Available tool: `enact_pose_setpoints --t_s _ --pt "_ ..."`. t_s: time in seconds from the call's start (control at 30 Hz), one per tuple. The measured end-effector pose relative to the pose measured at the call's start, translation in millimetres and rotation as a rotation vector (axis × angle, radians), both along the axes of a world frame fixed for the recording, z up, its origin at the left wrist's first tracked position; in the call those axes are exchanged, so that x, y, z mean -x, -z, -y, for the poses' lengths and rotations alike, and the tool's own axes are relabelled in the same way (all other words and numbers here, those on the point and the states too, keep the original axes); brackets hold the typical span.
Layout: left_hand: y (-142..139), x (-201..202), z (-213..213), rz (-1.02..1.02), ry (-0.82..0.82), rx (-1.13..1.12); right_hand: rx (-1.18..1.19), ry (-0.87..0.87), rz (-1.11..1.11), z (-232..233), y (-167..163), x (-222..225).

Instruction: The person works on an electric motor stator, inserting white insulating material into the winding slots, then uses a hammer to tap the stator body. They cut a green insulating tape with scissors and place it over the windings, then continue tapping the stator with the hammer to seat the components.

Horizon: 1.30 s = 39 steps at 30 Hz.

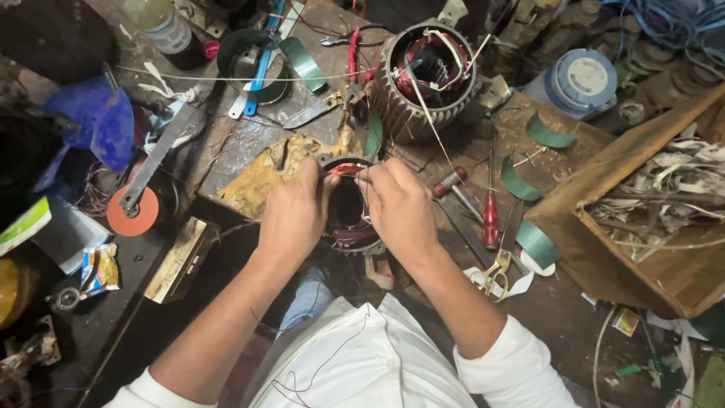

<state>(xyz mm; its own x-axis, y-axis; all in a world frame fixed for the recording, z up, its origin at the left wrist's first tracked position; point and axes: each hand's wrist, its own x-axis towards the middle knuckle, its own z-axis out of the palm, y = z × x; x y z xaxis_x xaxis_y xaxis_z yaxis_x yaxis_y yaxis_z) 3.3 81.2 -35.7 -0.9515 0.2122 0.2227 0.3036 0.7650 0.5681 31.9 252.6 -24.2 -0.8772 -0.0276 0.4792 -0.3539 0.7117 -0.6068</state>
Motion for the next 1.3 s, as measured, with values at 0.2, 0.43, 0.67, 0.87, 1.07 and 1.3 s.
enact_pose_setpoints --t_s 0.2,0.43,0.67,0.87,1.07,1.3 --pt "9 -6 -5 -0.059 -0.005 -0.061 0.030 -0.013 0.036 -8 0 -3" --pt "3 6 5 0.020 -0.004 -0.107 -0.016 -0.060 0.053 -5 0 6" --pt "-13 25 12 0.257 0.031 -0.044 -0.055 -0.110 0.079 -2 -3 23" --pt "-35 54 19 0.628 0.061 0.045 -0.108 -0.121 0.179 -5 -3 39" --pt "-12 37 22 0.150 0.134 0.122 -0.091 -0.075 0.248 -4 -6 33" --pt "-14 40 19 -0.097 0.266 0.278 -0.101 -0.078 0.179 5 -22 29"
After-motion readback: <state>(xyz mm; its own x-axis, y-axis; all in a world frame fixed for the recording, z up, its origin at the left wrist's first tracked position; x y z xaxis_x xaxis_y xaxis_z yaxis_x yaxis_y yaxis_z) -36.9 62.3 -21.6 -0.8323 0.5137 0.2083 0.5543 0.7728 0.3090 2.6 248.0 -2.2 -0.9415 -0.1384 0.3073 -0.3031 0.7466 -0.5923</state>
